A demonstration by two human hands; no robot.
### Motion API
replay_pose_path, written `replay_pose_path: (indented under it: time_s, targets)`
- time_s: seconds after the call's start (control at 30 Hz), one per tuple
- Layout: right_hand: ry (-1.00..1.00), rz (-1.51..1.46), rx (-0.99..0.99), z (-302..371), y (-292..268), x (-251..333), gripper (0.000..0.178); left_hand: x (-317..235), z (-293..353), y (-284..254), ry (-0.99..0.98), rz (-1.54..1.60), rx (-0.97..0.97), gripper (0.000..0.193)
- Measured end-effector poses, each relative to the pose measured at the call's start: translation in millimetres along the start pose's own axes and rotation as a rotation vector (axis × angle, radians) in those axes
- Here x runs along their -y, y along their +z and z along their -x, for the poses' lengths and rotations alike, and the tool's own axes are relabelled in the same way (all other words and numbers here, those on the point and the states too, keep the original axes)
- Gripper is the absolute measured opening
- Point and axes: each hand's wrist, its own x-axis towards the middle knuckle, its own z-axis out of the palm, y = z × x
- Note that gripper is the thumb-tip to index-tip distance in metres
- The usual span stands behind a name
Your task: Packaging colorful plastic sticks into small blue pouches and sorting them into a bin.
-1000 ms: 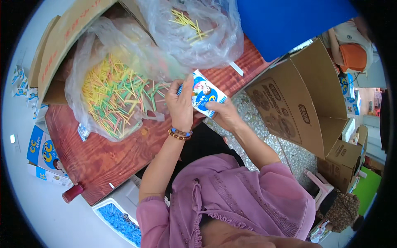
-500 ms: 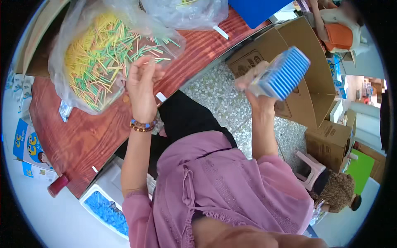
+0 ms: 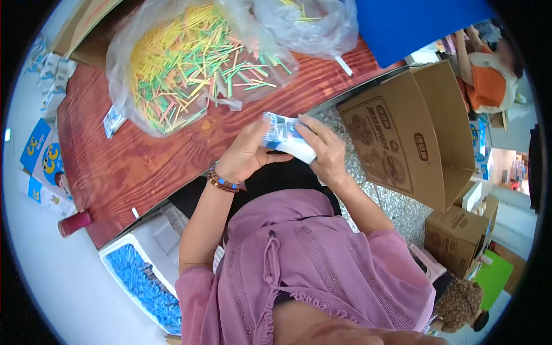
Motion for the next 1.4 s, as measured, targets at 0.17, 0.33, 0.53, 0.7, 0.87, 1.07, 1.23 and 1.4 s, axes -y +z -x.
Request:
replay_pose_path:
  time_s: [0.17,0.33,0.53,0.7,0.87,1.07,1.23,1.4]
  targets:
    - [0.506,-0.857,0.477,16,1,-12,0.095,4,9,-27,0.118,-0.207,-0.145,0.038]
    - [0.647,-1.335,0.325,12,14,-20,0.078,3,12,-12,0.254,-0.637,-0.002,0.042]
    - [0.733,-0.803,0.208,1,13,1,0.028,13,8,3,0.800,-1.464,-0.265,0.053]
    - [0.268,-1.584,-0.072,-19,-84,-6,0.030,-7,18,4,0.880,-0.681,-0.384,0.065]
    - [1.129,-0.471,0.097,71,20,-107,0.041,-5,20,-7,0.649,-0.733,-0.403,0.055]
    - [0.787,-1.596,-0.317,34,-25,-80,0.048,0,14,-11,0.538,-0.737,-0.490,0.040]
    - [0.869,-0.967,-0.010,38,44,-61,0.038,32,-1,-33,0.463,-0.612,-0.410,0.041]
    - [0.854,-1.271,0.074,18,57,13,0.029,60,28,-4,0.575,-0.461,-0.299,0.053]
